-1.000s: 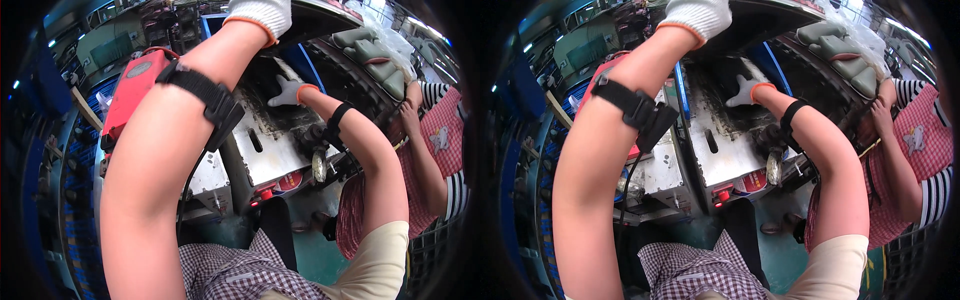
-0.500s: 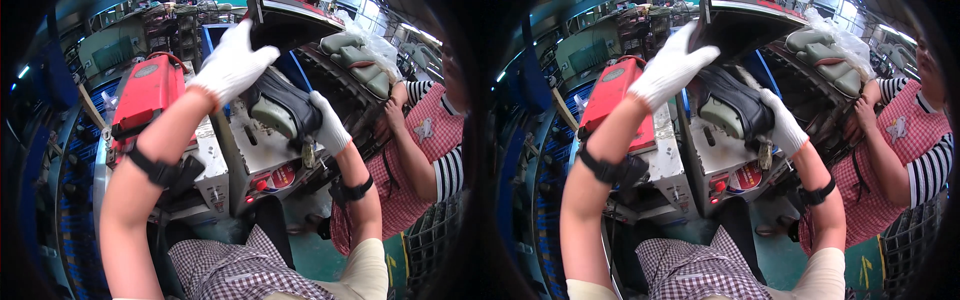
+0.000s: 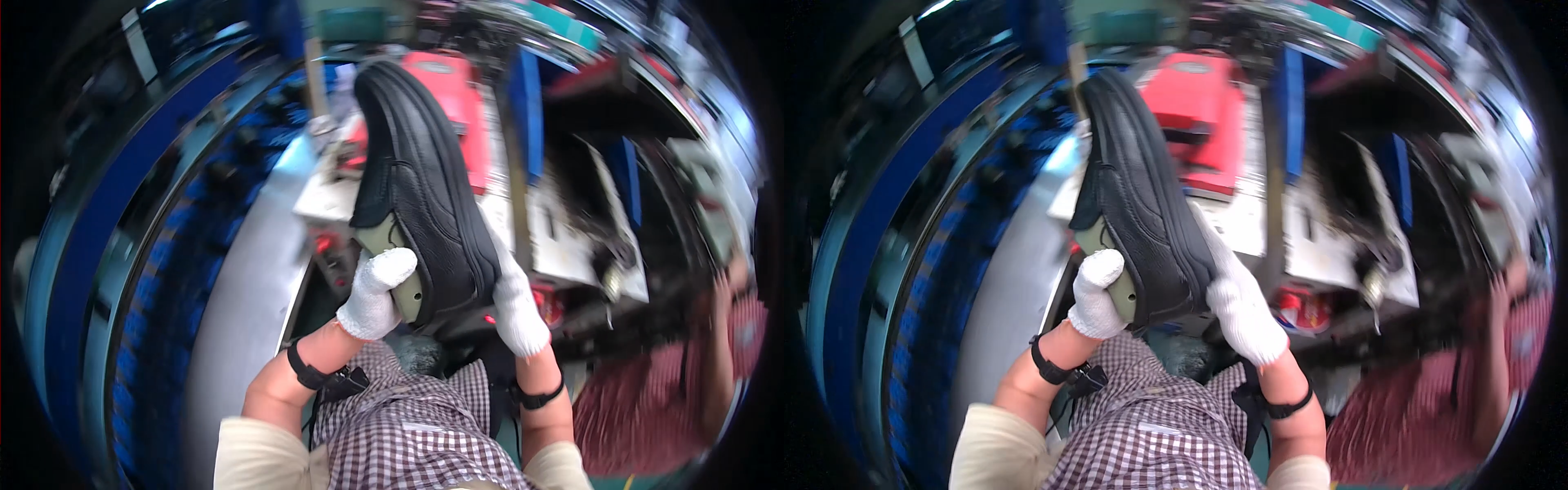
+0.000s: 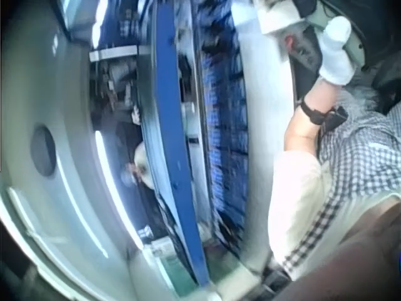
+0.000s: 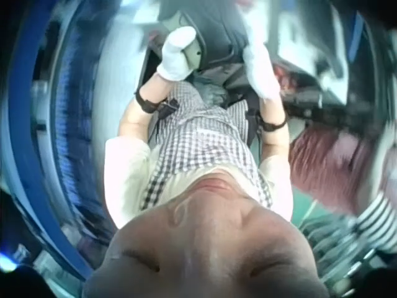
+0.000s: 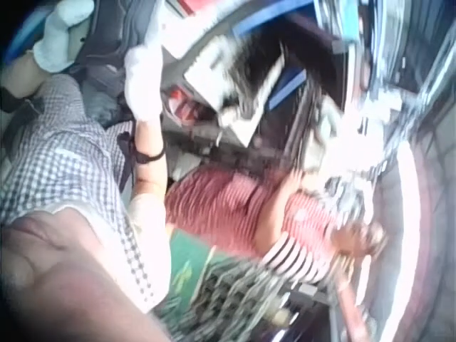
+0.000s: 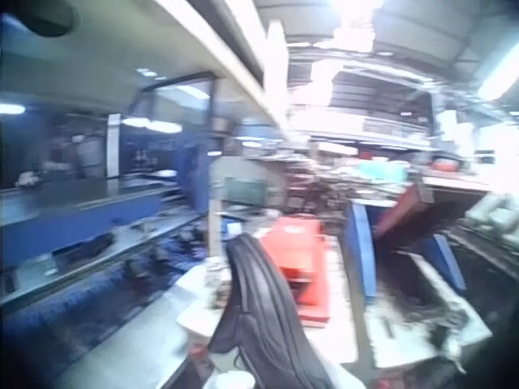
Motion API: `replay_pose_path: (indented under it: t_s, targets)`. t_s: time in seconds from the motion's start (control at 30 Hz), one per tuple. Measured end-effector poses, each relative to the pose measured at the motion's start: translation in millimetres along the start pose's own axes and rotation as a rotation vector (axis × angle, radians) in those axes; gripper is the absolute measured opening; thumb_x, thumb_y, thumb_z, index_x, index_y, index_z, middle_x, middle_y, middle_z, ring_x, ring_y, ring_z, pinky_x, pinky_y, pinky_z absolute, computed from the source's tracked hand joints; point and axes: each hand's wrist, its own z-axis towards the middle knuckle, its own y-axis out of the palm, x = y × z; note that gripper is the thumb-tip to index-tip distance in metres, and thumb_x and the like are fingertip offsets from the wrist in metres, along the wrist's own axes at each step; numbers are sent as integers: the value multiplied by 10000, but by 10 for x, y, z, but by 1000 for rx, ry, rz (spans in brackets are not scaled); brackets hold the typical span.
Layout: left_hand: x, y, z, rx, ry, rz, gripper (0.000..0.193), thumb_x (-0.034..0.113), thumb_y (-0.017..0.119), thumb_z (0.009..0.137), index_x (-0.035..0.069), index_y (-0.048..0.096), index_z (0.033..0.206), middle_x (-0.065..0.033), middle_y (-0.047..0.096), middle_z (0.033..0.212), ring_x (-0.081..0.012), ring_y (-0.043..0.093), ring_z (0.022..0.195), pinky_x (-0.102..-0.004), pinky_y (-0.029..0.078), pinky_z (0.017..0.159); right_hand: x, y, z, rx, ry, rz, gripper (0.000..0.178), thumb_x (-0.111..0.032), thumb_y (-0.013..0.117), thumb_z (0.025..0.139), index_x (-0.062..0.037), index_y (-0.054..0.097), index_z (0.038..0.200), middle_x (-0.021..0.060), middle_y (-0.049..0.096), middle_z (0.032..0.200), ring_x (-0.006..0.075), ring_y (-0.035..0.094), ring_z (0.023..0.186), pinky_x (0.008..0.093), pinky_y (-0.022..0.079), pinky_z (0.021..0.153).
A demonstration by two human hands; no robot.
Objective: Insert shoe uppers into a lasting machine and place processed shoes onto a conveyor belt.
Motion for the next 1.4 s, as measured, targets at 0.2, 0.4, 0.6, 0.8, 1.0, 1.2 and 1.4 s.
replay_pose_path:
  t_s: [0.2, 0.4, 0.6, 0.8, 1.0, 1.2, 1.4]
  targets:
    - [909, -472, -610, 596, 155, 433, 240, 211, 574, 1013, 38, 731, 1065, -84, 745, 1065, -172, 694, 1042, -332, 546, 964, 220, 98, 364, 253, -395, -608, 424, -158, 618, 1005, -5, 676, 1396, 185, 623, 1399, 321, 548, 1355, 450, 382, 1188]
    - [1688, -2064, -823, 914, 186, 283, 180, 188, 723, 927, 119, 723, 1093, -18, 738, 994, -177, 729, 864, -359, 628, 787, 714, 77, 721, 246, -497, -1011, 376, -12, 671, 924, -34, 727, 1296, 157, 689, 1290, 342, 603, 1271, 450, 424, 1140]
    - [2420, -3714, -154, 1163, 149, 407, 341, 301, 809, 814, 119, 690, 1076, -81, 706, 981, -266, 711, 899, -495, 602, 827, 903, -16, 785, 362, -584, -1100, 350, 59, 658, 866, -12, 739, 1198, 160, 723, 1169, 356, 655, 1123, 478, 466, 1060]
    - [3020, -4933, 250, 1328, 300, 683, 733, 400, 845, 773, 21, 647, 1368, -138, 670, 1339, -283, 657, 1151, -461, 526, 1030, 980, 34, 775, 370, -553, -1059, 363, 76, 644, 878, -1, 732, 1221, 152, 719, 1178, 346, 650, 1123, 462, 478, 1047]
    - [2648, -4563, 842, 1765, -57, 1076, 929, 547, 718, 866, 34, 407, 1575, -290, 479, 1599, -462, 493, 1462, -553, 405, 1206, 1000, 40, 763, 399, -521, -1045, 346, 76, 632, 901, 14, 720, 1230, 157, 715, 1178, 342, 649, 1121, 449, 484, 1044]
    - [1945, -3689, 609, 1328, 213, 1050, 872, 200, 663, 877, -5, 316, 1649, -262, 409, 1667, -390, 372, 1564, -406, 326, 1266, 962, 19, 759, 399, -518, -1033, 324, 72, 636, 920, 15, 713, 1230, 151, 717, 1175, 332, 654, 1127, 440, 483, 1050]
    - [1300, -2949, -311, 614, -203, 1688, 709, 287, 644, 959, 60, 450, 1601, -202, 413, 1678, -390, 338, 1577, -425, 260, 1303, 734, 86, 788, 351, -312, -910, 332, 0, 677, 945, -11, 714, 1275, 160, 721, 1188, 318, 683, 1111, 405, 511, 1029]
